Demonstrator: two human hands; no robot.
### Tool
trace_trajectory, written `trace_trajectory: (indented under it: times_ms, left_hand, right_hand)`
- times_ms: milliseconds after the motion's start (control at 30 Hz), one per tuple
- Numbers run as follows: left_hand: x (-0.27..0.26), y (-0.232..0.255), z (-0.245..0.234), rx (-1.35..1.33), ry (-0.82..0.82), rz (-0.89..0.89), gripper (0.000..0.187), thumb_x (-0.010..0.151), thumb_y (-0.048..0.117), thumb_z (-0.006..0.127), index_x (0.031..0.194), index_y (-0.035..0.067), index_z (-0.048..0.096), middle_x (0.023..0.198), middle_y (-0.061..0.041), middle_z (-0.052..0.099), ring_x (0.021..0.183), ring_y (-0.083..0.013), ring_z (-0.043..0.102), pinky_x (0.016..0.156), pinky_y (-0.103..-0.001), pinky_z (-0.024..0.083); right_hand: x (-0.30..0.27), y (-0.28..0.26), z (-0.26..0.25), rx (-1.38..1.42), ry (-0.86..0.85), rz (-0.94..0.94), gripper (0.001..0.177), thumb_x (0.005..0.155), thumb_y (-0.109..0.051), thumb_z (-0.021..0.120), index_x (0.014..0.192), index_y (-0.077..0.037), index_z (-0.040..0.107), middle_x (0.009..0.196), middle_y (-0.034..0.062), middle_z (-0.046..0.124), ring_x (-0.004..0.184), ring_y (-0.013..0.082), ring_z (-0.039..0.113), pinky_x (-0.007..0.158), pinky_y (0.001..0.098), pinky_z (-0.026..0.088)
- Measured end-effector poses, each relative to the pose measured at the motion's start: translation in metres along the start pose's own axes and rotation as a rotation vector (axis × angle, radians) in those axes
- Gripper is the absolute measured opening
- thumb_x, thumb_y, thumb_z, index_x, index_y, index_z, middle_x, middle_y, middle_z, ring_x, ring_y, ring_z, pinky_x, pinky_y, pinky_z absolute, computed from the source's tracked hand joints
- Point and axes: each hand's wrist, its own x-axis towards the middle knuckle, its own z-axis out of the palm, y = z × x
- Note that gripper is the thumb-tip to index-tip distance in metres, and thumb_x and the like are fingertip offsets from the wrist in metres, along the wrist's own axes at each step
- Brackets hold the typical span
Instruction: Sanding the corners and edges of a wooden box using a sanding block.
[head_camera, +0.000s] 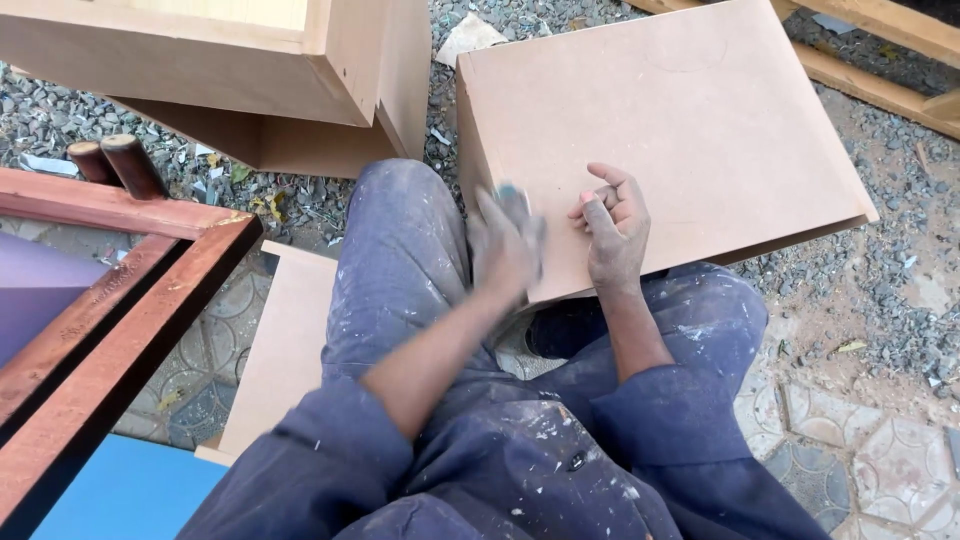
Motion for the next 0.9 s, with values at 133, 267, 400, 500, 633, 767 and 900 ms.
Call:
trace_trajectory:
  times_ms: [133,267,400,500,633,767,900]
  left_hand:
    - [0.114,-0.002,-0.008,-0.138,0.073,-0.095,0.100,0.097,0.060,0.054,0.159,-0.005,0.009,0.149,-0.044,0.028,0.144,-0.0574,0.033,0.116,-0.059,0.034]
    - [0.079,-0.015,0.015,0.056,0.231,0.040,0.100,0.092,0.060,0.055,0.158,-0.004,0.014,0.142,-0.038,0.035,0.135,-0.0556,0.043,0.112,-0.054,0.041]
    - [-0.063,0.034,-0.030,0.141,-0.017,0.115,0.097,0.095,0.044,0.059,0.157,-0.013,0.011,0.140,-0.038,0.036,0.124,-0.0549,0.048,0.093,-0.058,0.053]
    - [-0.027,0.027,-0.021,0.065,0.045,0.152,0.094,0.096,0.039,0.058,0.155,-0.015,0.009,0.133,-0.043,0.037,0.122,-0.0597,0.047,0.093,-0.062,0.051]
    - [0.123,-0.016,0.011,0.192,0.366,0.241,0.099,0.092,0.049,0.067,0.150,-0.017,0.021,0.128,-0.041,0.045,0.120,-0.0623,0.051,0.102,-0.062,0.046]
    - [0.123,0.013,-0.009,0.194,0.207,0.008,0.095,0.094,0.056,0.055,0.154,-0.008,0.019,0.144,-0.038,0.038,0.123,-0.0514,0.049,0.103,-0.056,0.043]
    - [-0.023,0.026,-0.021,0.520,0.455,0.439,0.088,0.090,0.064,0.058,0.136,-0.010,0.051,0.110,-0.033,0.055,0.094,-0.0480,0.065,0.057,-0.047,0.060]
  right_hand:
    - [0.000,0.002,0.003,-0.012,0.002,-0.013,0.033,0.095,-0.008,0.062,0.127,-0.002,0.062,0.067,0.0101,0.063,0.060,0.0112,0.057,0.056,0.0170,0.040]
    - [-0.001,0.002,0.000,-0.014,0.002,-0.012,0.034,0.095,-0.010,0.062,0.129,-0.003,0.061,0.068,0.0093,0.064,0.060,0.0103,0.058,0.055,0.0165,0.040]
    - [0.002,0.002,0.003,0.012,0.017,-0.013,0.034,0.095,-0.010,0.062,0.129,-0.002,0.060,0.067,0.0097,0.062,0.059,0.0108,0.057,0.054,0.0168,0.040]
    - [0.002,0.005,0.001,0.022,0.022,0.006,0.035,0.095,-0.011,0.063,0.130,-0.004,0.060,0.067,0.0094,0.063,0.059,0.0099,0.057,0.054,0.0154,0.039]
    - [0.000,-0.002,0.002,-0.002,-0.007,-0.007,0.034,0.096,-0.011,0.063,0.129,-0.003,0.060,0.068,0.0091,0.064,0.059,0.0098,0.057,0.054,0.0157,0.039]
    - [-0.005,-0.028,0.005,-0.063,-0.040,0.131,0.042,0.097,-0.011,0.054,0.136,0.003,0.051,0.078,0.0011,0.056,0.072,0.0078,0.057,0.068,0.0199,0.046]
    - [0.003,0.007,-0.002,-0.015,-0.002,-0.023,0.034,0.098,-0.012,0.060,0.132,-0.004,0.057,0.070,0.0108,0.064,0.062,0.0110,0.059,0.055,0.0161,0.040]
